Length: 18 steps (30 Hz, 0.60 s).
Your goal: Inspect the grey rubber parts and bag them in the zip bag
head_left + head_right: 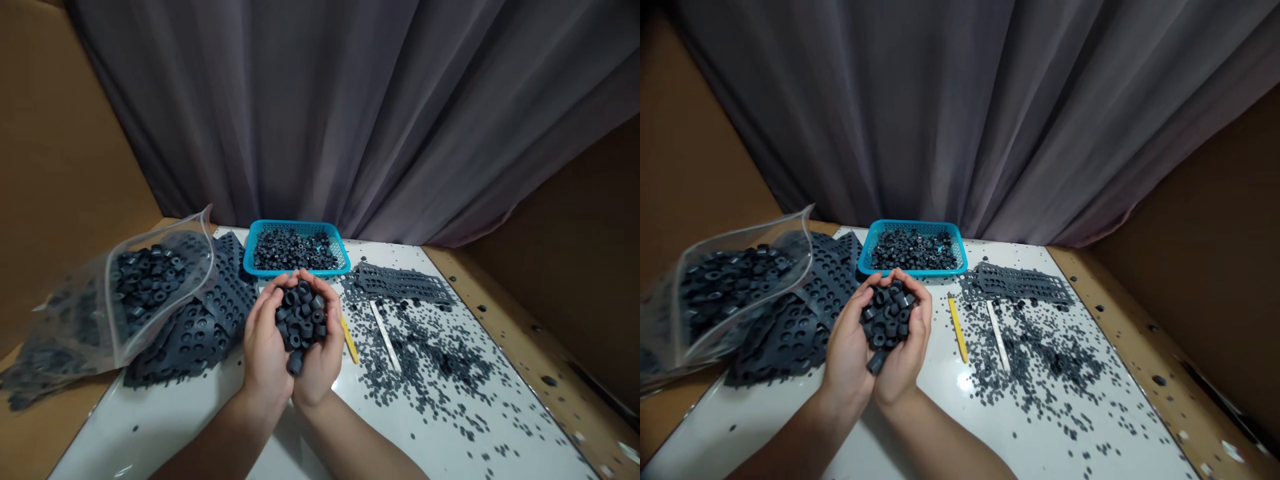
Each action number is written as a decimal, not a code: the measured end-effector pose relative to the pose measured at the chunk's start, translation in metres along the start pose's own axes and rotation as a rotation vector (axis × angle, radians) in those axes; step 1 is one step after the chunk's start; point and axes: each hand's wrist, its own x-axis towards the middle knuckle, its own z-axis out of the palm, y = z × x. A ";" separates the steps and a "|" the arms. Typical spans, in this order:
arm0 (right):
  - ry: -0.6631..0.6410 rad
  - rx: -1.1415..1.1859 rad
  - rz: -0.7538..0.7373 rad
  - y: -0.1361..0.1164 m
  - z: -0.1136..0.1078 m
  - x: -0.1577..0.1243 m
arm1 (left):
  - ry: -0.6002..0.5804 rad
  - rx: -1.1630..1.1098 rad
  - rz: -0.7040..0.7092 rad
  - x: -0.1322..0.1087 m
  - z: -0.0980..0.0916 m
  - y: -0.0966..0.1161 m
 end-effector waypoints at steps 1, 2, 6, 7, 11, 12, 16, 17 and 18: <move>-0.006 0.007 -0.003 0.000 0.000 0.000 | 0.002 0.010 0.002 -0.001 0.001 0.001; -0.013 0.013 -0.009 -0.001 0.000 0.000 | 0.003 0.021 0.001 -0.001 0.001 0.001; -0.030 0.029 -0.030 -0.002 0.001 0.000 | 0.009 0.050 -0.010 -0.003 0.002 0.003; -0.033 0.033 -0.029 -0.002 0.001 0.000 | 0.012 0.053 -0.015 -0.003 0.001 0.003; -0.024 0.045 -0.003 -0.003 0.002 -0.001 | 0.032 0.073 -0.029 -0.003 0.000 0.003; -0.018 0.045 0.002 -0.003 0.002 -0.001 | 0.031 0.067 -0.027 -0.002 0.000 0.002; -0.002 0.047 0.019 -0.003 0.002 0.000 | -0.012 -0.088 -0.067 -0.001 0.001 0.002; 0.004 0.060 0.028 -0.002 0.002 0.001 | -0.021 -0.144 -0.090 -0.001 0.002 0.003; 0.012 0.076 0.041 -0.002 0.003 0.001 | -0.027 -0.191 -0.111 -0.002 0.003 0.004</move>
